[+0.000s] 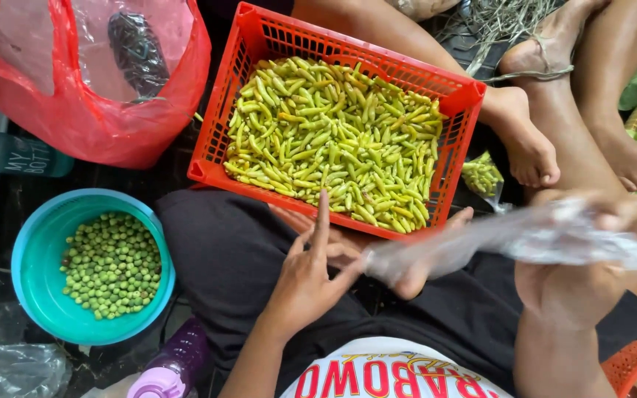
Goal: The person sorts through a crate of small green peppers by hand and places them into small plastic bags, sometimes tying the bags once full.
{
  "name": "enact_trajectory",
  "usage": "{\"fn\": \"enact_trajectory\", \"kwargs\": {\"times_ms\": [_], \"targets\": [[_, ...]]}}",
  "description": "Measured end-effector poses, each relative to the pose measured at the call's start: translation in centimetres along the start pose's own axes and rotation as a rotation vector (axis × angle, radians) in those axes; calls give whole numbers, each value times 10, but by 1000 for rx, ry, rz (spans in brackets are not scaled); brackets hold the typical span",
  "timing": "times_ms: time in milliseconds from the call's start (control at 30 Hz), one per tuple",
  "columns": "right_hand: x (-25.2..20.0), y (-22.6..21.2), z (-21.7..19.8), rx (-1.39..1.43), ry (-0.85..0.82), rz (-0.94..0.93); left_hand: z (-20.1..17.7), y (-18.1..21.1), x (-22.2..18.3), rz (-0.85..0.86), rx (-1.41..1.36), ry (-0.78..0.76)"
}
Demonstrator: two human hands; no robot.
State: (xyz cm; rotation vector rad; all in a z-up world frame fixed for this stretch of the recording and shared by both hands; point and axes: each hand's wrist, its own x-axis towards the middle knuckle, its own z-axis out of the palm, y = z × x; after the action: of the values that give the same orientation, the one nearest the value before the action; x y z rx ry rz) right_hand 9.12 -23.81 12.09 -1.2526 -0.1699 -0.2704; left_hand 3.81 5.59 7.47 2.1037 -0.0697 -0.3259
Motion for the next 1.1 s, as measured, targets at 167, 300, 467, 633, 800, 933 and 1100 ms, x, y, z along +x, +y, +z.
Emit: {"fn": "enact_trajectory", "kwargs": {"times_ms": [167, 300, 467, 633, 800, 933, 1100], "targets": [[2, 23, -33, 241, 320, -82, -12, -9, -4, 33, -200, 122], [5, 4, 60, -722, -392, -81, -12, 6, -3, 147, -460, 184], [-7, 47, 83, -700, -707, 23, 5, 2, 4, 123, -399, 225], [-18, 70, 89, -837, -881, -71, 13, -3, 4, 86, -227, 246], [-23, 63, 85, -758, -949, -54, 8, -5, 4, 42, -126, 330], [-23, 61, 88, -726, -955, -5, 18, -9, 6, 18, -130, 305], [-25, 60, 81, -558, -743, 170, 17, -10, 6, -31, -851, 454]]}}
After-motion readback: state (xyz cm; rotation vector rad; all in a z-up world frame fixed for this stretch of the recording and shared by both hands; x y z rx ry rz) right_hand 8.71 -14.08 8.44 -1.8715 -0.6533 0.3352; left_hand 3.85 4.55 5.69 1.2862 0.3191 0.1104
